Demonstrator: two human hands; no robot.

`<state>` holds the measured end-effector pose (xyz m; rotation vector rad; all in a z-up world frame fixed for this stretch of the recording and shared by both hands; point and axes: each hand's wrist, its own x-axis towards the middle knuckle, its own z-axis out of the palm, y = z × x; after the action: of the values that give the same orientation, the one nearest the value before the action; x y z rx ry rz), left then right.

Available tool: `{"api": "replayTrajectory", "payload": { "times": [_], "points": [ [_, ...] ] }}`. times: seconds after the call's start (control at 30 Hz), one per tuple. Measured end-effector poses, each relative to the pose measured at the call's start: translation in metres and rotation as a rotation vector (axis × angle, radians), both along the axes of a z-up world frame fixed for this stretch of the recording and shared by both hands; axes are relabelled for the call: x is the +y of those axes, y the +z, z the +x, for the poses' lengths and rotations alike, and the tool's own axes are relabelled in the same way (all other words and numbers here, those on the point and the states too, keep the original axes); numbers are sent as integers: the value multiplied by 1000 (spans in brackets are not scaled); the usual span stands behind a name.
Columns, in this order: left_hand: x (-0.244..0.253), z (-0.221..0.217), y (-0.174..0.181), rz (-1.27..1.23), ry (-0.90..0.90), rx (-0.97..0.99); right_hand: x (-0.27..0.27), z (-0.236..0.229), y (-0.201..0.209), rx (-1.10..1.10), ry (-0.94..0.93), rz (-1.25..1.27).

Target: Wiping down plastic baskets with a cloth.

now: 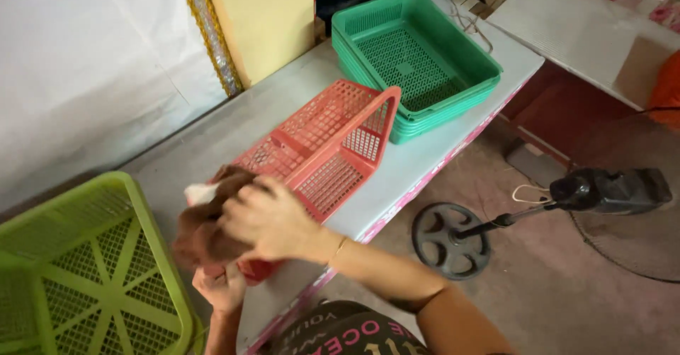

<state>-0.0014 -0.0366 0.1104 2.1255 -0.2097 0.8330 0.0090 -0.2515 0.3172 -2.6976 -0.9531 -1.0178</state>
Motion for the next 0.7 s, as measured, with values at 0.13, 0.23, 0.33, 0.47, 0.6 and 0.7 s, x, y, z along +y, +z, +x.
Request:
{"api": "replayTrajectory", "payload": {
  "times": [0.13,0.23,0.33,0.47,0.6,0.7],
  "points": [
    [-20,1,54,-251,-170,1,-92,47,3,48,-124,117],
    [-24,0,52,-291,-208,6,-175,68,2,-93,-271,265],
    [-18,8,40,-250,-143,42,-237,91,-19,-89,-325,524],
    [-22,9,64,-254,-75,-10,-261,92,-34,553,-721,1308],
    [-18,27,61,-405,-141,-33,-263,78,-97,362,-213,1620],
    [-17,46,75,-314,11,303,-272,65,-102,46,-200,1609]
  ]
}}
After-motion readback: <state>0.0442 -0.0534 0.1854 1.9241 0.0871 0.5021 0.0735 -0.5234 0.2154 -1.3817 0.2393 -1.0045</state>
